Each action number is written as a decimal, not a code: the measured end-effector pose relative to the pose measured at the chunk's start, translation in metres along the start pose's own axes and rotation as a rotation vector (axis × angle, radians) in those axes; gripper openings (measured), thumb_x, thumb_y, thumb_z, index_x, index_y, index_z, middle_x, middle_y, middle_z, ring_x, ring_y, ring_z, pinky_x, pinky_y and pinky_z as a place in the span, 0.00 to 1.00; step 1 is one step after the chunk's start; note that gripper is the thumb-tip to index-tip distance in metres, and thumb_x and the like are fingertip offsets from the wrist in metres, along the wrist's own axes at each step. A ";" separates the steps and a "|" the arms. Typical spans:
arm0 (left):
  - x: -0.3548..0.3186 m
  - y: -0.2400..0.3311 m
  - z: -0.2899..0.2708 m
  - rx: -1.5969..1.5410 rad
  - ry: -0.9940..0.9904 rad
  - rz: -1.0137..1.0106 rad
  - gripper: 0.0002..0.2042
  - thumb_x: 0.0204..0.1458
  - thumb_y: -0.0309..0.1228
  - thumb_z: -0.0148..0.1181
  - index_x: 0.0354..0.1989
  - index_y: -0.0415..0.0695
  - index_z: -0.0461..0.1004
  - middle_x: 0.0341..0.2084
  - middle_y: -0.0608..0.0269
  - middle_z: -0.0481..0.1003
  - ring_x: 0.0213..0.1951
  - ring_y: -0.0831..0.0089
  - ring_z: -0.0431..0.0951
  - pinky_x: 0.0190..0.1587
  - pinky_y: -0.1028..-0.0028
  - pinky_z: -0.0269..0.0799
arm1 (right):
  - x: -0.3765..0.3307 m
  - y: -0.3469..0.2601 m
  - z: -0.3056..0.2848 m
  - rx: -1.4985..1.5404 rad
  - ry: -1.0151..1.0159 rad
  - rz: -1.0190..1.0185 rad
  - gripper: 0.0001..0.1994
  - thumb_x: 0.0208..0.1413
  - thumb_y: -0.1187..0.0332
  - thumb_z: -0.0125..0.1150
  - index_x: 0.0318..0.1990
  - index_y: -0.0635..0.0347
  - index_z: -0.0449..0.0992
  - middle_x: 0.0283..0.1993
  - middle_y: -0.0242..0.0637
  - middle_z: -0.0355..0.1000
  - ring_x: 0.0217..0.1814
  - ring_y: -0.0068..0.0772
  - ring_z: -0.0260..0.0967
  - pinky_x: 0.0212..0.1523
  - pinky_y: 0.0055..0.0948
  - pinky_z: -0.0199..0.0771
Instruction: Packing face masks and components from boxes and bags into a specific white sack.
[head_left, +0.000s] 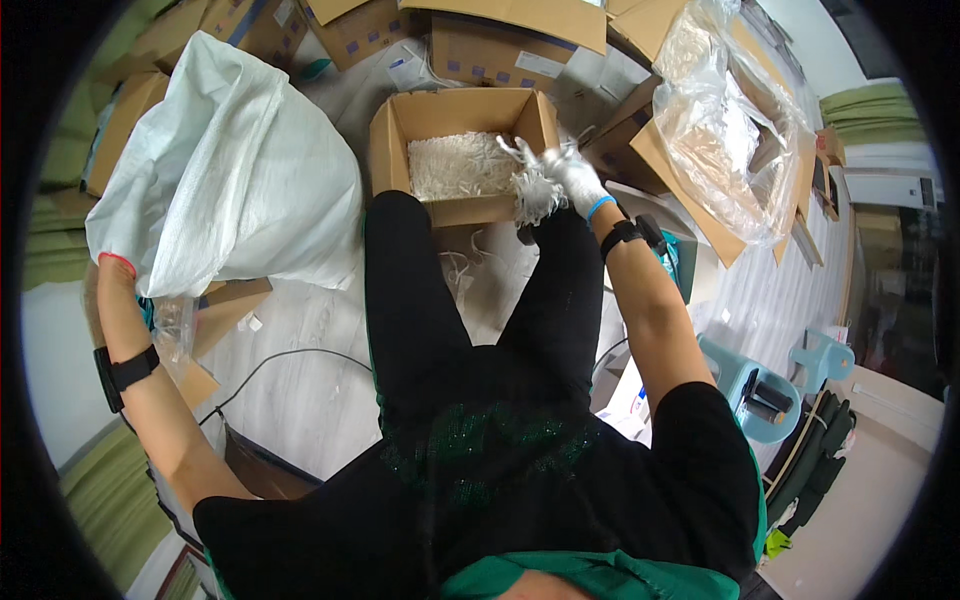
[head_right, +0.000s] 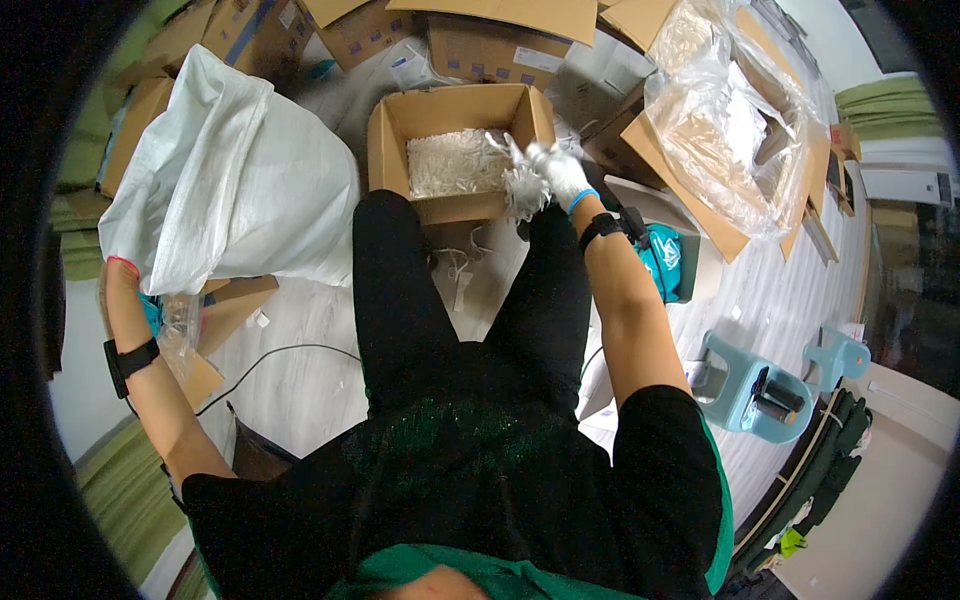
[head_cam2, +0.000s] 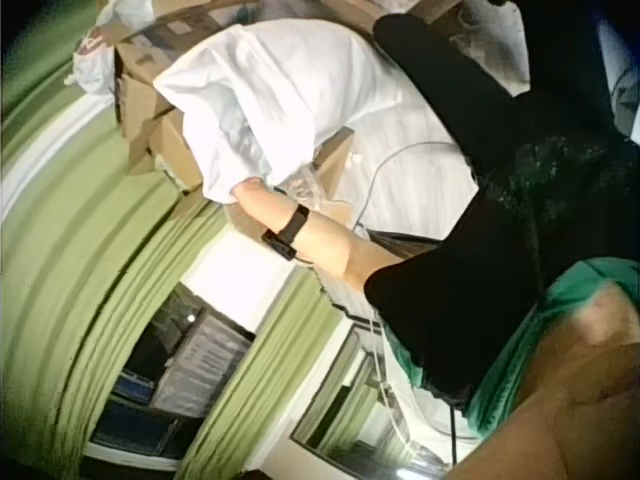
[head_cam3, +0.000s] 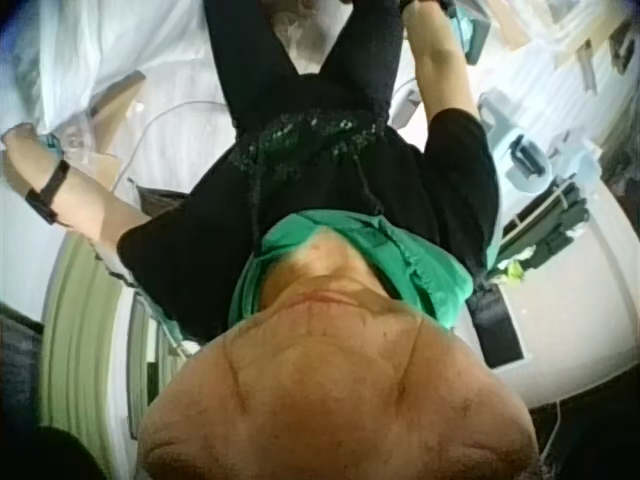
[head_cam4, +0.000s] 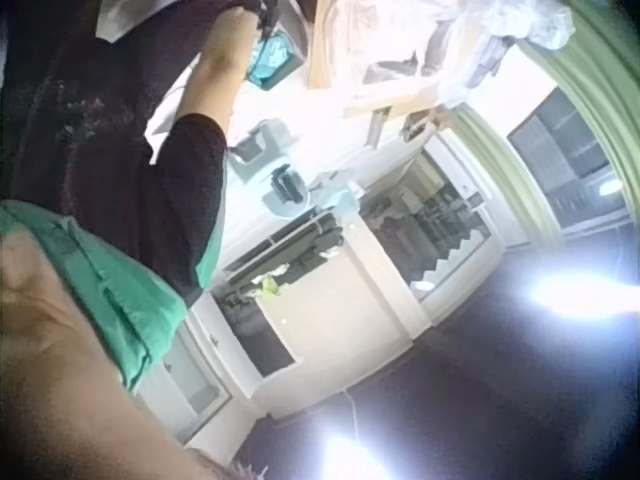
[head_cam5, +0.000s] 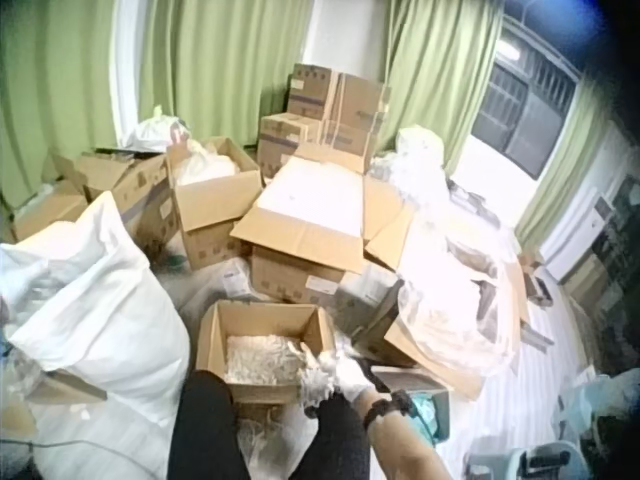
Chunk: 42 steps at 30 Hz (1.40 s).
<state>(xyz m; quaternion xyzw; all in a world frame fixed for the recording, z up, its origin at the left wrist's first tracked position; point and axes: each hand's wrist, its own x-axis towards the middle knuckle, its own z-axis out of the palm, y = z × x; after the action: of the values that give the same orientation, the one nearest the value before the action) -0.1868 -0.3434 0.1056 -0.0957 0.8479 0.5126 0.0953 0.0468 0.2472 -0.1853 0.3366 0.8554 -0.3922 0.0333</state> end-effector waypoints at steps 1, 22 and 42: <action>-0.008 0.002 0.008 0.118 0.048 0.044 0.27 0.57 0.43 0.62 0.59 0.37 0.70 0.49 0.58 0.76 0.47 0.69 0.76 0.48 0.72 0.73 | -0.007 0.012 0.003 0.031 -0.039 -0.051 0.19 0.60 0.56 0.53 0.49 0.60 0.74 0.45 0.44 0.76 0.47 0.40 0.72 0.49 0.34 0.69; -0.091 0.054 0.077 1.035 0.544 0.873 0.22 0.58 0.36 0.54 0.61 0.47 0.68 0.61 0.54 0.67 0.63 0.57 0.66 0.64 0.64 0.60 | -0.069 0.055 -0.070 0.627 -0.110 0.192 0.36 0.65 0.40 0.40 0.65 0.64 0.62 0.66 0.45 0.63 0.64 0.37 0.64 0.60 0.36 0.65; -0.180 -0.004 0.206 0.984 0.164 1.111 0.09 0.55 0.25 0.59 0.44 0.45 0.79 0.47 0.55 0.78 0.53 0.61 0.75 0.62 0.61 0.61 | -0.152 0.288 -0.115 -0.160 0.441 0.587 0.20 0.47 0.59 0.63 0.47 0.60 0.80 0.48 0.51 0.77 0.51 0.49 0.75 0.54 0.38 0.72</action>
<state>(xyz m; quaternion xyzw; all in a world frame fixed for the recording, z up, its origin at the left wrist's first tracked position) 0.0011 -0.1514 0.0549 0.3627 0.9072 0.0380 -0.2097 0.3614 0.3775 -0.2441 0.6404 0.7370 -0.2159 -0.0147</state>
